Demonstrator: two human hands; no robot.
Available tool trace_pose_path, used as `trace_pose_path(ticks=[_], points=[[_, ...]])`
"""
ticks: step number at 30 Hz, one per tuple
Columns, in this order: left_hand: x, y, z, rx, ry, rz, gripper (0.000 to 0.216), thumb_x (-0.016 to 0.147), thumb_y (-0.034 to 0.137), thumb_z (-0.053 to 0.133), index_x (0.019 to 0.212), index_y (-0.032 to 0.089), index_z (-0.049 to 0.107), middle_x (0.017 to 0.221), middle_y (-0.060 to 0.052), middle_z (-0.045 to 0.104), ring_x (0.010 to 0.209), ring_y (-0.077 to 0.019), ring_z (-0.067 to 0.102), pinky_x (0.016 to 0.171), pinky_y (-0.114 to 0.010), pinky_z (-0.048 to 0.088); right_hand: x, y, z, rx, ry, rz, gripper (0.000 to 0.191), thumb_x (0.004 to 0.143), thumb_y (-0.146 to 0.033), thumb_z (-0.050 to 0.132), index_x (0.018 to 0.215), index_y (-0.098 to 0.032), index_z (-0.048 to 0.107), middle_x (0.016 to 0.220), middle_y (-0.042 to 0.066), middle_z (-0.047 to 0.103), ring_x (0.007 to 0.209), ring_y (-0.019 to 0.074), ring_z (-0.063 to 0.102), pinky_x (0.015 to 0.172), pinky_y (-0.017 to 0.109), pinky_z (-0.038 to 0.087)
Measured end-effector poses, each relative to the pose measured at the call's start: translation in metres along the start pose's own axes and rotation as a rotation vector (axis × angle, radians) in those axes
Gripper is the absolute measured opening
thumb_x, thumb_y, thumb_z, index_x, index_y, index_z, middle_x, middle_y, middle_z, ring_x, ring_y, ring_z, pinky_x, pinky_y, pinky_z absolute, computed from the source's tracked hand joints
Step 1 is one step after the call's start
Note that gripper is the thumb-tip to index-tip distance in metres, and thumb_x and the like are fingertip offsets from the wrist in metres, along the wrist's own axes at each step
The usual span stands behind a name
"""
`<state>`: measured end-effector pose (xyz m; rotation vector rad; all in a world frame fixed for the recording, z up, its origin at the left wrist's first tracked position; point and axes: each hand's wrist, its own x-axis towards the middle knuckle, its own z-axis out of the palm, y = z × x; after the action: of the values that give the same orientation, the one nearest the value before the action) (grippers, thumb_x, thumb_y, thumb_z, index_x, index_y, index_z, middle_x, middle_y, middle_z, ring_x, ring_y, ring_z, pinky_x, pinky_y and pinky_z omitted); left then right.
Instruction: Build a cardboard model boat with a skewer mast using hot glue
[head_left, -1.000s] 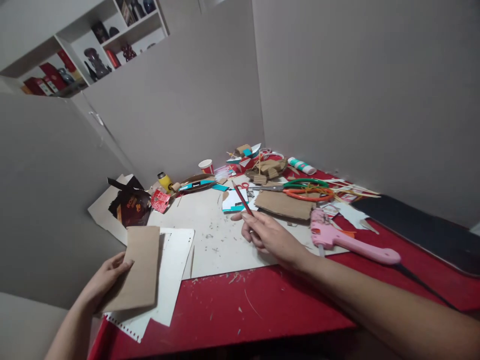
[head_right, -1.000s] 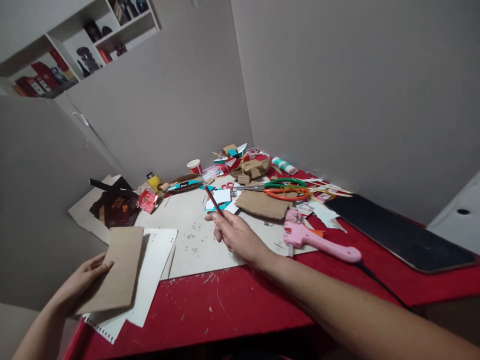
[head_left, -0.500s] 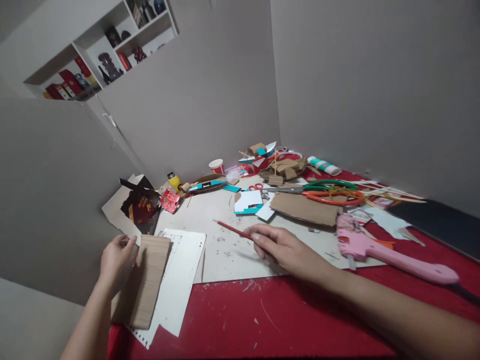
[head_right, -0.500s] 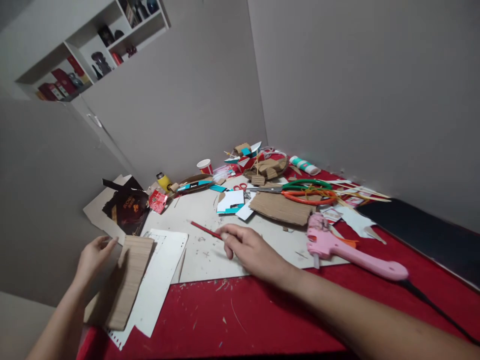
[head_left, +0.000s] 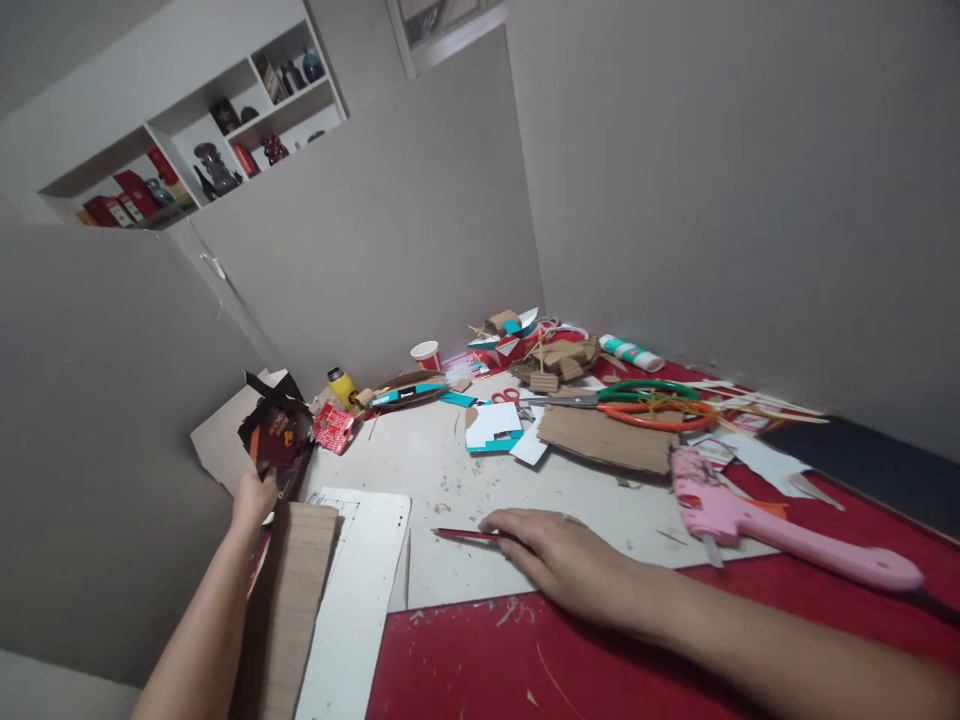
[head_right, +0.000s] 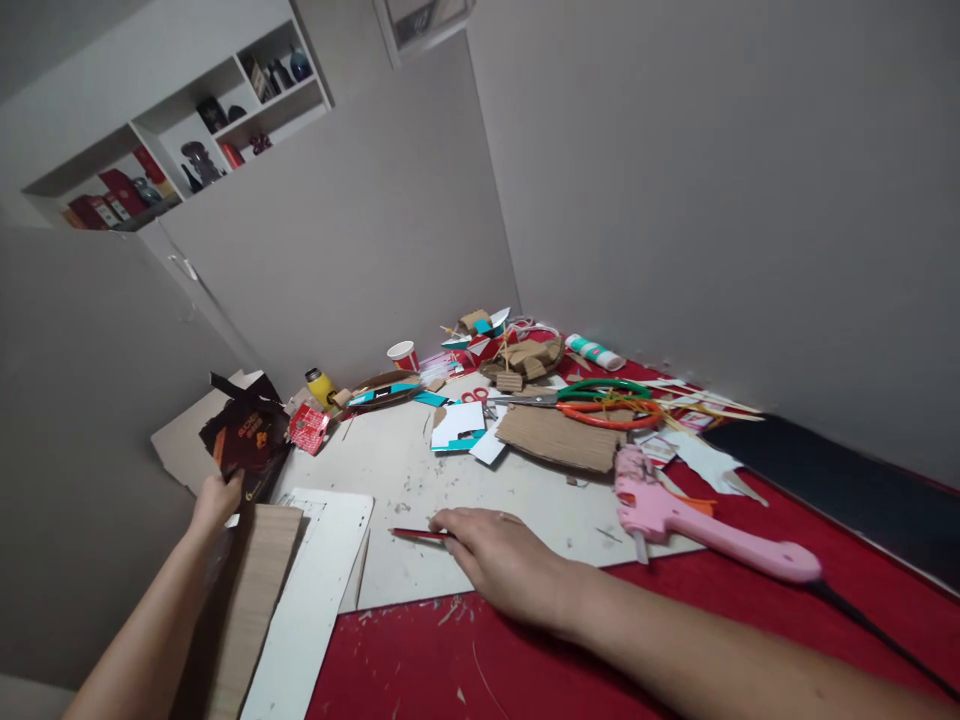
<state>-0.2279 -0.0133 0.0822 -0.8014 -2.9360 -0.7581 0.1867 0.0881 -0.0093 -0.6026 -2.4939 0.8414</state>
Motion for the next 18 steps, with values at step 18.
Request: trace_pose_path(ticks=[18], points=[[-0.041,0.037,-0.062,0.253,0.262,0.186,0.029,0.090,0.037,0.058,0.110,0.016,0.061,0.105,-0.006,0.065,0.091,-0.0205,0.065,0.076,-0.038,0.054,0.001,0.002,0.005,-0.110,-0.022,-0.050,0.027,0.089,-0.019,0.050,0.109,-0.011,0.066,0.106,0.016,0.067,0.101,0.0300,0.061,0.089,0.045,0.048]])
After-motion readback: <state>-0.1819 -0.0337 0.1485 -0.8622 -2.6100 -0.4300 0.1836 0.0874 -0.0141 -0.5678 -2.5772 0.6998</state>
